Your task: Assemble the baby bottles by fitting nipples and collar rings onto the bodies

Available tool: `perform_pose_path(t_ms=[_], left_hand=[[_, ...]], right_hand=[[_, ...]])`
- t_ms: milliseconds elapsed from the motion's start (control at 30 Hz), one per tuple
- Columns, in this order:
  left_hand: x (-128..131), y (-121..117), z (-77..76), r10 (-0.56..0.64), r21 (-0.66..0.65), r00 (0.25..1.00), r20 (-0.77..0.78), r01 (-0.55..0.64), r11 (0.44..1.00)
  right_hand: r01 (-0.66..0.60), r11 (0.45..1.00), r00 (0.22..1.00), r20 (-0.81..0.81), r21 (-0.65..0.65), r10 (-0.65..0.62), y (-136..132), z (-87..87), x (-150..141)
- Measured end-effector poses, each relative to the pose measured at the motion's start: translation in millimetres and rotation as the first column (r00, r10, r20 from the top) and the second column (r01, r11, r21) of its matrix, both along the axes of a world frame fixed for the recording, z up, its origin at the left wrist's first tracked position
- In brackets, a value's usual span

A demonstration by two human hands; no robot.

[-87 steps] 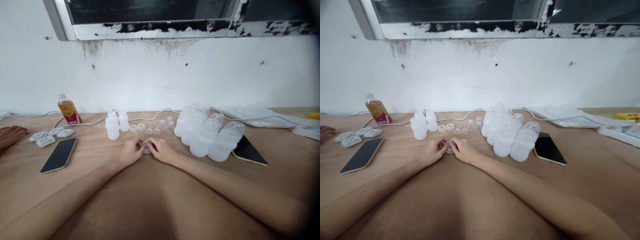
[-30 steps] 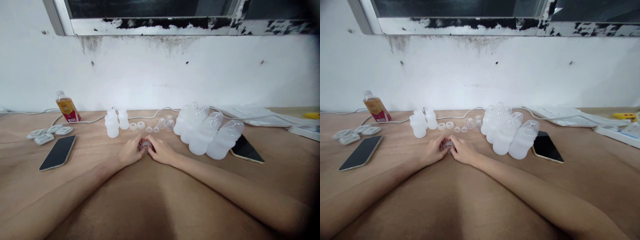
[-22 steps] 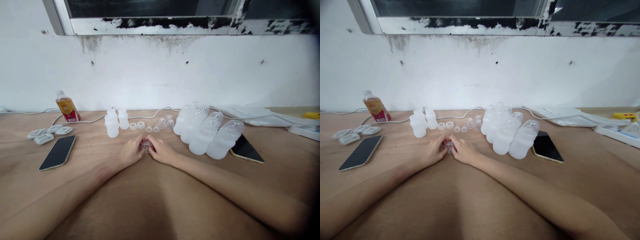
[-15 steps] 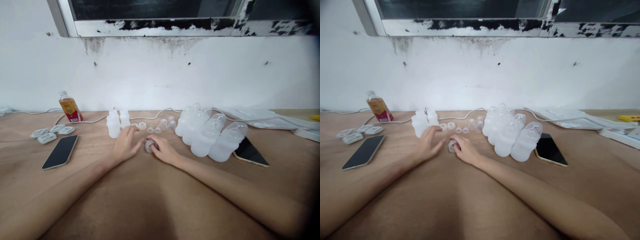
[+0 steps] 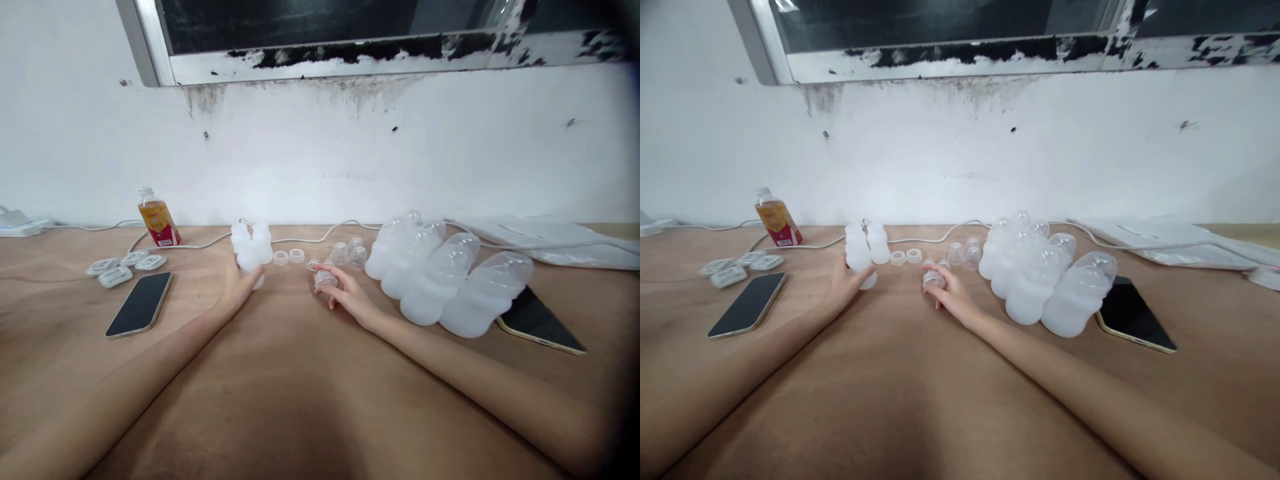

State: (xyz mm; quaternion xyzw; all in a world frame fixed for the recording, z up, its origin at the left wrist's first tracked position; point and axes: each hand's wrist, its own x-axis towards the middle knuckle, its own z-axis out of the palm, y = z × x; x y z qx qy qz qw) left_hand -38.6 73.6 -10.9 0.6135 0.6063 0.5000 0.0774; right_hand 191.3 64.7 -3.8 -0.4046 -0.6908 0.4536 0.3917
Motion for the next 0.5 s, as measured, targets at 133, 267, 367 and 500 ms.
perform_pose_path(t_ms=[133, 267, 367, 500], left_hand=[[33.8, -27.1, 1.9, -0.389, -0.149, 0.921, -0.016, 0.383, 0.912], [45.6, -35.3, 2.0, -0.485, -0.193, 0.874, -0.008, 0.475, 0.859], [43.0, -33.0, 2.2, -0.495, -0.199, 0.869, -0.016, 0.482, 0.853], [41.3, -32.7, 3.8, -0.496, -0.193, 0.868, -0.020, 0.484, 0.854]], right_hand=[[-0.007, 0.998, 0.994, -0.112, -0.066, -0.001, -3.9, 5.2, -1.3], [-0.008, 0.995, 0.989, -0.150, -0.100, -0.007, -3.5, 4.4, -1.8], [-0.020, 0.997, 0.989, -0.148, -0.081, 0.008, -2.5, 2.4, -1.1], [-0.040, 0.999, 0.990, -0.140, -0.035, 0.035, -1.8, 0.4, -0.5]])
